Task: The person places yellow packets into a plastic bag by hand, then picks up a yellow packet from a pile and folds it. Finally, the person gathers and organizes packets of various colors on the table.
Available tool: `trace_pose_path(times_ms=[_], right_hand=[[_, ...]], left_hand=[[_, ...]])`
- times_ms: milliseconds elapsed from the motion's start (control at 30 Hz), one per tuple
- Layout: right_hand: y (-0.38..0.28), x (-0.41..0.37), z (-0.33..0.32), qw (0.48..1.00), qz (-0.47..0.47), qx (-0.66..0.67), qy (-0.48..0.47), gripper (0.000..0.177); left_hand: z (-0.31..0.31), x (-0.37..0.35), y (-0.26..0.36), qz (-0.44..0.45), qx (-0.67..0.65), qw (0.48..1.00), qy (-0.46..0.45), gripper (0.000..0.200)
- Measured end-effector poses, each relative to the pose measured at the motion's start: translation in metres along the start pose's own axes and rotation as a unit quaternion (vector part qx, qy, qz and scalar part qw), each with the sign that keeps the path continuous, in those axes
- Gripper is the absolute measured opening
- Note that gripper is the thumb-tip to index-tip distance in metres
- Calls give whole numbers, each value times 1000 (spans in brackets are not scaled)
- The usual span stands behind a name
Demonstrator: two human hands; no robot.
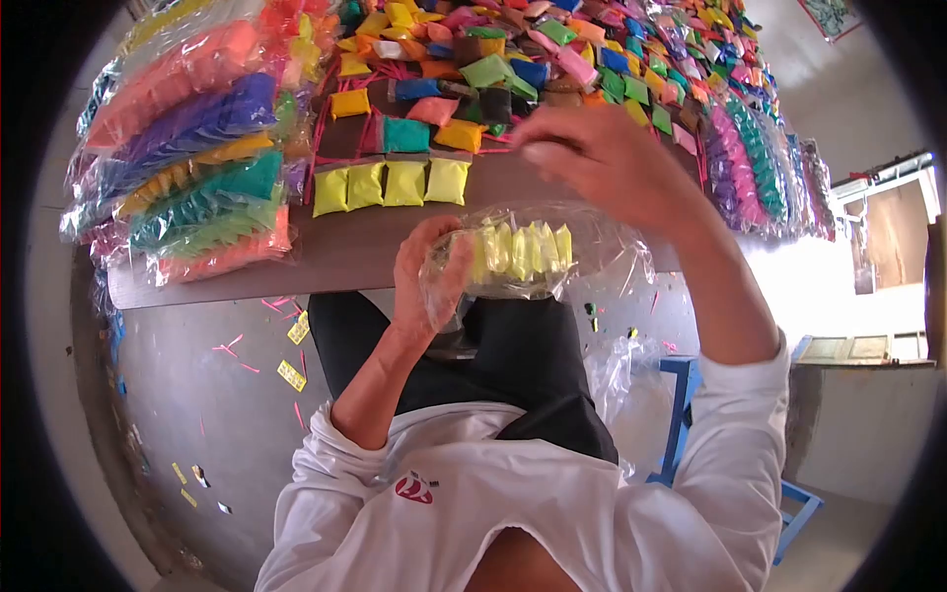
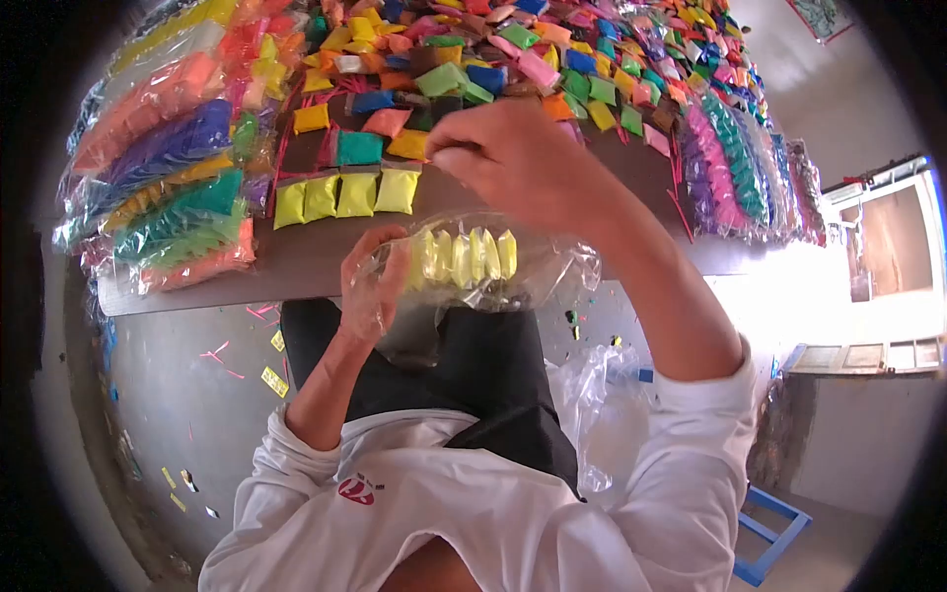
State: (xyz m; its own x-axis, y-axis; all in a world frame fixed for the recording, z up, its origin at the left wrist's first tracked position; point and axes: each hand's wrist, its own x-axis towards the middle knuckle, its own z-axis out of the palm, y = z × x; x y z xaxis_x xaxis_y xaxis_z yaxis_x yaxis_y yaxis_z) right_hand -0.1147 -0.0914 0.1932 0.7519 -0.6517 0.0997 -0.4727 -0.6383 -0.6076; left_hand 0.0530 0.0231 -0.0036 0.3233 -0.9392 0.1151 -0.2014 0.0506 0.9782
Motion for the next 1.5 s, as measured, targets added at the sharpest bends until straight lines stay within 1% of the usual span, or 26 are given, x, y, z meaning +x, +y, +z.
trace_pose_path(times_ms=[33,100,167,267,367,500,600,667,767,800,900,1000,1100,1200,1300,1400,1500], right_hand=[[16,23,11,998,-21,-55,-24,28],[37,62,33,989,-33,-114,-87,34],[47,93,53,971,-28,-169,-166,38],[49,114,76,943,-23,-229,-241,39],[67,118,103,946,-32,-256,-198,40],[59,120,105,929,-12,-285,-235,44],[60,122,101,930,-22,-257,-262,49],[60,127,94,946,-30,-191,-260,47],[54,137,93,957,-47,-97,-267,47],[52,140,93,959,-53,-69,-268,47],[54,147,108,959,-77,-53,-267,48],[49,147,119,960,-112,-114,-231,52],[41,141,125,954,-101,-183,-214,56],[45,140,127,960,-105,-159,-206,58],[41,147,127,923,-30,-215,-317,60],[35,139,124,911,4,-249,-329,63],[45,128,131,931,-12,-237,-278,64]], left_hand=[[1,-1,-1,-4,-9,1000,2,31],[2,-1,-3,-8,-19,1000,4,30],[2,-3,-3,-8,-15,1000,6,29],[2,-3,3,1,8,1000,11,27],[-1,-2,12,54,34,998,19,25],[-2,-1,13,78,38,996,26,22],[-2,0,14,97,54,993,30,22],[-2,0,14,110,71,990,44,22],[-3,0,19,77,36,996,26,22],[-3,0,18,83,45,995,28,22],[-2,1,16,94,66,993,35,22],[-2,1,16,94,67,992,41,21],[-2,0,16,99,64,992,40,21],[-2,0,16,102,66,992,42,21],[-1,0,16,104,56,992,37,21],[-1,-1,13,92,42,994,34,22],[2,-2,9,86,37,995,41,23]])
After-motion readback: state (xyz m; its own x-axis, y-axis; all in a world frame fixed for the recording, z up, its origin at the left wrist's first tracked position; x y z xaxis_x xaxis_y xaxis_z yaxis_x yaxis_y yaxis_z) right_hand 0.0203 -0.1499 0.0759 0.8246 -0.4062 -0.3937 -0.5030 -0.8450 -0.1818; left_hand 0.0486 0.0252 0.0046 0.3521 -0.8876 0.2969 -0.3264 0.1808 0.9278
